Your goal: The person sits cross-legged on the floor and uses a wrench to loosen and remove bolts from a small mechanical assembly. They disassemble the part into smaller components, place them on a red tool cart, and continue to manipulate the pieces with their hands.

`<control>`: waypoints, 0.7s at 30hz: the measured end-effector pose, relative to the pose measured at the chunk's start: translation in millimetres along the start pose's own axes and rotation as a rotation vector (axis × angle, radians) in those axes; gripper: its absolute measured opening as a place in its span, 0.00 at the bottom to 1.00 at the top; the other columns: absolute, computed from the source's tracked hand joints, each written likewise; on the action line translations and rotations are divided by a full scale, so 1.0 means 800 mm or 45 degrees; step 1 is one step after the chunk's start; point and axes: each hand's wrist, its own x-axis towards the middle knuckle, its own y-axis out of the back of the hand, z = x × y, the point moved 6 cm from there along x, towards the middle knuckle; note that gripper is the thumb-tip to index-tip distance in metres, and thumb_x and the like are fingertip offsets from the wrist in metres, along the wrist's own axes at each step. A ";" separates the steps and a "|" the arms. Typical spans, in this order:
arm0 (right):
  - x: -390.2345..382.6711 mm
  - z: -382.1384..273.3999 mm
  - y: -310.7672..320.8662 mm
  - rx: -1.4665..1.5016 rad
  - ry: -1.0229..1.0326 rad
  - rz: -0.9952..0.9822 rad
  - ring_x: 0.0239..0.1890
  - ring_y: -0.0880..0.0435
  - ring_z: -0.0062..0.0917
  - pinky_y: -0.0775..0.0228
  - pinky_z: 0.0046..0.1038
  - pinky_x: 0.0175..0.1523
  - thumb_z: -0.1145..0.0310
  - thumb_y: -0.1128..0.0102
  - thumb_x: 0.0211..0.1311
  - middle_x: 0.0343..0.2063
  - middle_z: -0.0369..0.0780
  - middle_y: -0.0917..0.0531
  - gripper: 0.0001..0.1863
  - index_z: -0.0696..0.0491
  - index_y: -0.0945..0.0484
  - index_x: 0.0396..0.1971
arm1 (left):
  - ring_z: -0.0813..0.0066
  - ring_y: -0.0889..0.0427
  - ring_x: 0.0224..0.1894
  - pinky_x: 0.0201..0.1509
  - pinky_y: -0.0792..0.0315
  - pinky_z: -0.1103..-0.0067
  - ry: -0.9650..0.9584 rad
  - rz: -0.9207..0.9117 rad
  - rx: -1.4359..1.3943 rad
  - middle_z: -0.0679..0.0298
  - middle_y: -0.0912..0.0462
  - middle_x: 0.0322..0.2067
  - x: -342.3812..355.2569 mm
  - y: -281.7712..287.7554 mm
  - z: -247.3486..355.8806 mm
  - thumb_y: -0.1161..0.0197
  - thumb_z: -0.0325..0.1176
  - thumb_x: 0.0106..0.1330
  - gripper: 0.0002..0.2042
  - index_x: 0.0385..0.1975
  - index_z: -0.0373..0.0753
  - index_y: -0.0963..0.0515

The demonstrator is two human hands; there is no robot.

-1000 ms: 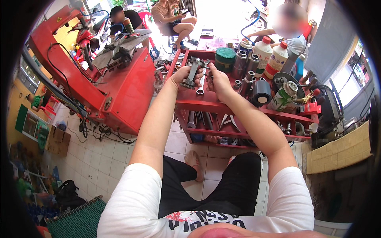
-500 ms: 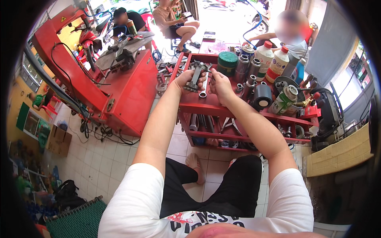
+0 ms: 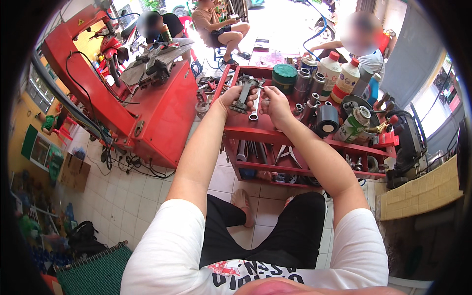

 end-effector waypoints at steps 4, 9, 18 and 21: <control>-0.002 0.005 0.010 -0.050 -0.210 0.101 0.13 0.31 0.18 0.32 0.26 0.19 0.52 0.47 0.76 0.21 0.33 0.26 0.18 0.53 0.26 0.38 | 0.75 0.16 0.25 0.39 0.15 0.69 0.011 -0.008 0.020 0.68 0.23 0.26 -0.001 -0.007 0.000 0.54 0.42 0.79 0.12 0.39 0.42 0.28; 0.004 0.001 0.002 -0.030 0.044 0.031 0.13 0.32 0.19 0.29 0.30 0.23 0.43 0.41 0.70 0.18 0.32 0.28 0.22 0.50 0.27 0.32 | 0.74 0.16 0.25 0.39 0.15 0.68 0.017 -0.034 -0.002 0.68 0.23 0.26 0.003 -0.008 0.000 0.54 0.41 0.79 0.12 0.38 0.42 0.28; 0.004 0.002 0.006 -0.079 0.008 0.032 0.12 0.34 0.18 0.31 0.29 0.23 0.42 0.41 0.69 0.18 0.32 0.29 0.24 0.50 0.27 0.32 | 0.73 0.16 0.24 0.39 0.15 0.67 0.011 -0.061 -0.020 0.67 0.23 0.26 0.003 -0.007 -0.001 0.54 0.43 0.79 0.13 0.38 0.41 0.28; -0.003 -0.008 0.001 -0.033 0.047 0.043 0.12 0.34 0.17 0.30 0.28 0.23 0.43 0.41 0.70 0.18 0.31 0.30 0.23 0.50 0.26 0.32 | 0.73 0.16 0.25 0.39 0.15 0.66 0.002 -0.068 -0.031 0.67 0.23 0.26 0.001 -0.007 0.000 0.55 0.44 0.79 0.14 0.38 0.41 0.28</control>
